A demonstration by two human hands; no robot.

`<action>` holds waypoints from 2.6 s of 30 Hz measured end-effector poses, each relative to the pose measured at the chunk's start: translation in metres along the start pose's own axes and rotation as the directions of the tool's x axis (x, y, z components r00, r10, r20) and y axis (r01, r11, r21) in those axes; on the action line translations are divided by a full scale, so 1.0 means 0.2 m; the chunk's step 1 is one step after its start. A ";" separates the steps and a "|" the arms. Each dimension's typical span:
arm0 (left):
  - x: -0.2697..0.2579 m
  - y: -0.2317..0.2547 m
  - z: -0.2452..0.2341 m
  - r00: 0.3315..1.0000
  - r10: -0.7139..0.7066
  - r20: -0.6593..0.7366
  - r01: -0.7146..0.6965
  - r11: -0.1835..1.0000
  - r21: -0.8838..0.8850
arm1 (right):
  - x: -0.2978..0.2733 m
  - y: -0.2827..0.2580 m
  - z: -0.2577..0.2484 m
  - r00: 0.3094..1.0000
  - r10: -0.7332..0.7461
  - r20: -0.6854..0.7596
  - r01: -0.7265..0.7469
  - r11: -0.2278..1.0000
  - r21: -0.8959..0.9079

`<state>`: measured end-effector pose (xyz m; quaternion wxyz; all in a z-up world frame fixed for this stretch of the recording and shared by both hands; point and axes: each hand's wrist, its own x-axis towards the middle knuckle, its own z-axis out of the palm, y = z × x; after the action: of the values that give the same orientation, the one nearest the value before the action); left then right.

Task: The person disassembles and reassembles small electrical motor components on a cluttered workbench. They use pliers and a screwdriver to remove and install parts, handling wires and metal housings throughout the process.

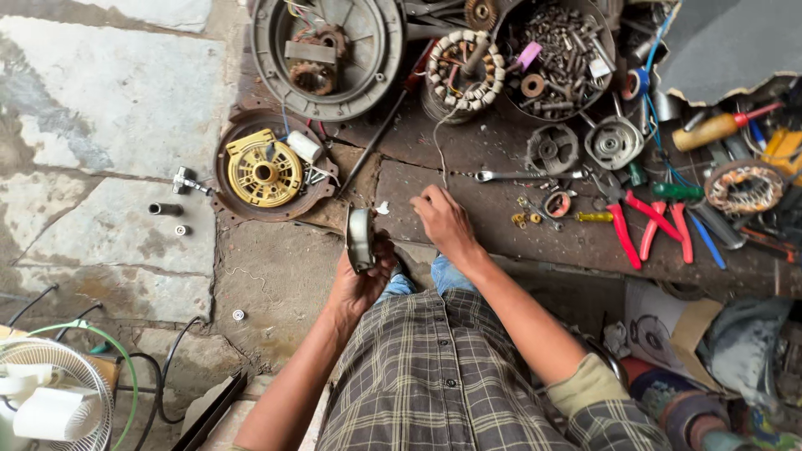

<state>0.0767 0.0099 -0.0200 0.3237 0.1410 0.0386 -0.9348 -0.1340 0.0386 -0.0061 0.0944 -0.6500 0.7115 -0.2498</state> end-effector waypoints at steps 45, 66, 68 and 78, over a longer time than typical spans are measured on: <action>-0.15 -0.21 -0.06 0.945 -0.140 -0.297 0.174 0.981 0.091 | -0.29 -0.32 -0.28 1.000 -0.007 -0.005 0.008 0.936 0.351; 0.06 -0.31 0.03 0.908 -0.412 -0.080 0.412 0.911 -0.019 | -0.33 -0.23 -0.52 0.937 -0.191 -0.292 0.243 0.958 0.153; 0.06 -0.34 0.04 0.877 -0.470 -0.100 0.473 0.881 0.003 | -0.37 -0.22 -0.56 0.940 -0.182 -0.290 0.233 0.960 0.153; 0.16 -0.37 0.09 0.887 -0.427 -0.178 0.450 0.884 0.123 | -0.48 -0.16 -0.46 0.937 0.153 -0.313 -0.087 0.973 0.216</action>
<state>0.0025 0.0451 -0.0140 0.0873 0.2223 0.0177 -0.9709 -0.1348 0.1531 0.0694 0.0544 -0.5419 0.7272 -0.4178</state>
